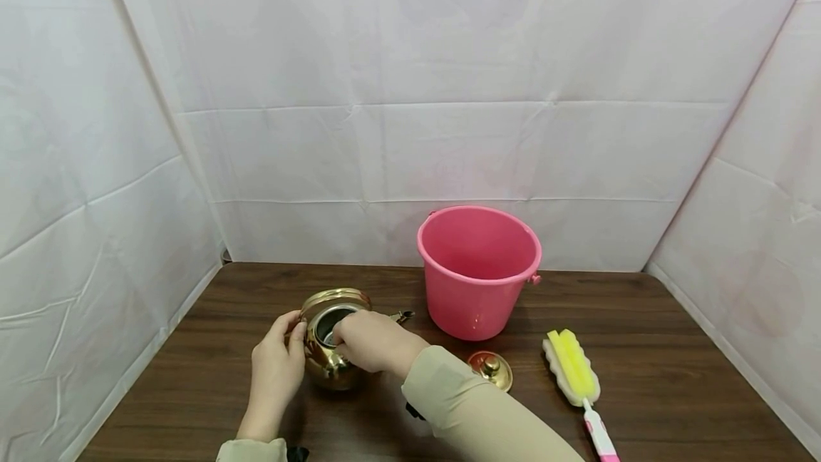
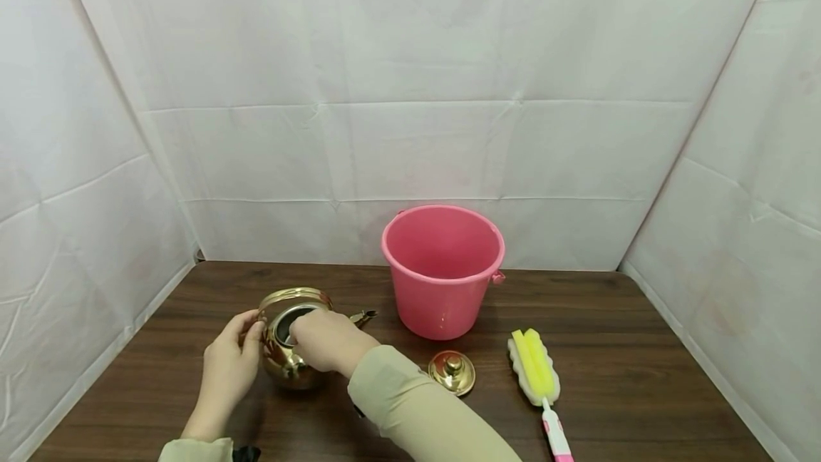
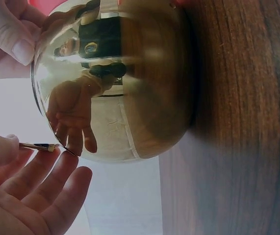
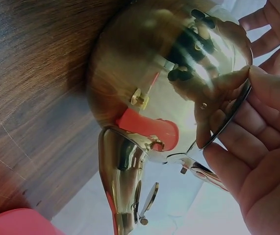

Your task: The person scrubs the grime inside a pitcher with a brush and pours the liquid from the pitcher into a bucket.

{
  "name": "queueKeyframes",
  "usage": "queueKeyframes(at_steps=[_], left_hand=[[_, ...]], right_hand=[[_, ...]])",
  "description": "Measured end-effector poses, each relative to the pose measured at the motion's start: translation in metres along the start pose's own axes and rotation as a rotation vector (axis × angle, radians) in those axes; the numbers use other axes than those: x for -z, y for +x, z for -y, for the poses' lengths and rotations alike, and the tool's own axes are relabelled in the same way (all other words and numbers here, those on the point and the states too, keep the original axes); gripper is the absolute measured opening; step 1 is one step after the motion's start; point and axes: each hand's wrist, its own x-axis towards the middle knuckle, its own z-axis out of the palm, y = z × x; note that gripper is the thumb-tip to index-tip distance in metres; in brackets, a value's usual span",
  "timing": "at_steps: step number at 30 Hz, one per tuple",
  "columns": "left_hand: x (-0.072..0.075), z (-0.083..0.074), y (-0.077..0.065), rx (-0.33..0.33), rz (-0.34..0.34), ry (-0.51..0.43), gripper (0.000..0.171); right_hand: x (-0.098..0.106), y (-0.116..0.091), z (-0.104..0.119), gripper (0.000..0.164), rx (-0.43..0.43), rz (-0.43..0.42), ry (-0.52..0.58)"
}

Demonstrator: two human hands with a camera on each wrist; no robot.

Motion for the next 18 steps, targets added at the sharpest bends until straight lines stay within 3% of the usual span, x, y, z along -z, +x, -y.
queueKeyframes(at_steps=[11,18], left_hand=[[-0.0003,-0.0006,-0.0010,-0.010,-0.023,0.003,0.023],[0.0008,-0.0023,-0.0008,0.010,0.004,0.006,0.024]], right_hand=[[0.0017,0.0003,0.0013,0.009,-0.020,-0.007,0.030],[0.0022,0.0000,0.0019,0.011,-0.009,-0.029,0.012]])
